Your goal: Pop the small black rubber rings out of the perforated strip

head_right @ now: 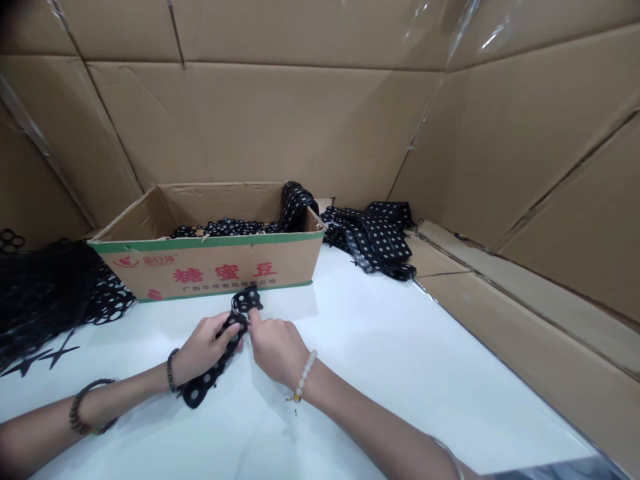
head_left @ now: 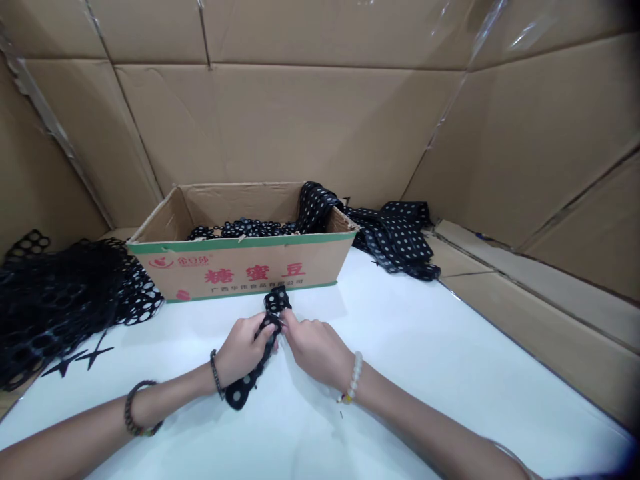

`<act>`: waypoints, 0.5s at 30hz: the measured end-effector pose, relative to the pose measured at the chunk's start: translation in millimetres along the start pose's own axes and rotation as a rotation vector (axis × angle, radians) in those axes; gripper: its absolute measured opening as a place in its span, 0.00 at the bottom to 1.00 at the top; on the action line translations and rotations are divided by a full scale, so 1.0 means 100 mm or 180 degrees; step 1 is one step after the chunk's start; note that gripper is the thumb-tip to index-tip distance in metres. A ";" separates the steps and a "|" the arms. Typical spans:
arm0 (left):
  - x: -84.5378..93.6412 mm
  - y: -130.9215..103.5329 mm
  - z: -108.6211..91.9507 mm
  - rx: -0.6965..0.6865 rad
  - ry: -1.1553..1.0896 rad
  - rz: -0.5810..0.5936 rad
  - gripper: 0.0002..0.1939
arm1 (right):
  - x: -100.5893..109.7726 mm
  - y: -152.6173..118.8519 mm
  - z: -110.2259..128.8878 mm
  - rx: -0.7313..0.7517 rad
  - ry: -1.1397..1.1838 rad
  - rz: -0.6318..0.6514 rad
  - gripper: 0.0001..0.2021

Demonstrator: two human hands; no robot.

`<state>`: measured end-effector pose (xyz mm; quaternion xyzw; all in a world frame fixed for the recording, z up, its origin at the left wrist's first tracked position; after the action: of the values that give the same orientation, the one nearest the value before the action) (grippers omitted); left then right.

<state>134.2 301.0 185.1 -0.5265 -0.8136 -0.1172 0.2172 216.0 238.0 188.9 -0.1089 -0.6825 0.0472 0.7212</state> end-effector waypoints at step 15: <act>0.00 0.10 0.20 0.0228 -0.1196 0.0145 0.17 | 0.22 0.03 -0.41 0.0441 0.2423 -0.0057 0.15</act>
<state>138.7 312.9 167.4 -0.5493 -0.8314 0.0171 0.0826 258.3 242.3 207.8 -0.0636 -0.3622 0.0431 0.9289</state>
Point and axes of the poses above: each hand's wrist, its own y-axis towards the middle knuckle, its own x-axis out of the back of the hand, z = x × y, the point moved 7 cm from there along y, towards the middle knuckle, and after that the axes turned 13 degrees about z, right-handed, at the moved point
